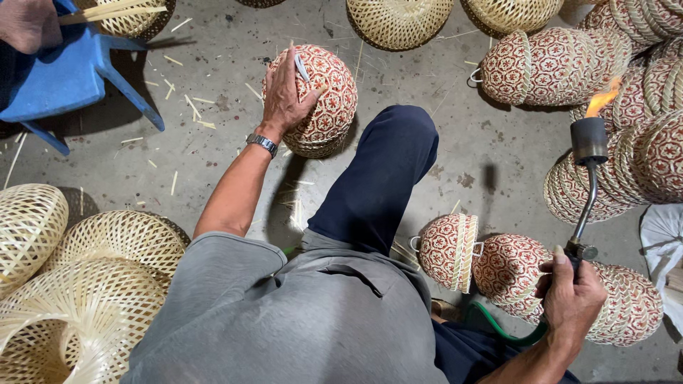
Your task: The person uses a handheld blowtorch to apply heat to the interior and exterior surfaces of woven baskets. They rotate each basket to ensure even coverage and then place it on a stack of finished items before picking up the next one.
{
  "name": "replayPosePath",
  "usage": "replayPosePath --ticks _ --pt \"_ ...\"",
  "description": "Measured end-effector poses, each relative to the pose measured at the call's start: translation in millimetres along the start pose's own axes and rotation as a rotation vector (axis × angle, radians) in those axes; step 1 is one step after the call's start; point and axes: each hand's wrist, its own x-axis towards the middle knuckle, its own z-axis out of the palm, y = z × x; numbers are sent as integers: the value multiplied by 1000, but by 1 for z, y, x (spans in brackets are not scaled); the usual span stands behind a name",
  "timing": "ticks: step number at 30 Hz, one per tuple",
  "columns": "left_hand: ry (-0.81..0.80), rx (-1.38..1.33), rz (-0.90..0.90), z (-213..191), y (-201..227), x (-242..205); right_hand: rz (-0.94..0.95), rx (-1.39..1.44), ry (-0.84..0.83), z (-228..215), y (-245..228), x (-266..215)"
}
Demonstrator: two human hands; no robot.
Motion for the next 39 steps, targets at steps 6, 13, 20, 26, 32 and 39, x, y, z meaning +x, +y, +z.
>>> replayPosePath --ticks 6,13,20,26,32,39 --pt "-127 127 -61 -7 5 8 -25 -28 20 -2 6 -1" --pt "-35 255 -70 -26 60 16 -16 -10 29 -17 16 0" --pt "66 -308 308 -23 247 -5 14 48 86 -31 22 4" --pt "-840 -713 109 146 368 -101 95 198 134 -27 35 -2" --pt "-1058 -260 -134 245 372 -184 127 168 183 -35 40 -13" --pt "-984 -442 43 280 316 -212 263 207 219 -44 35 -21"
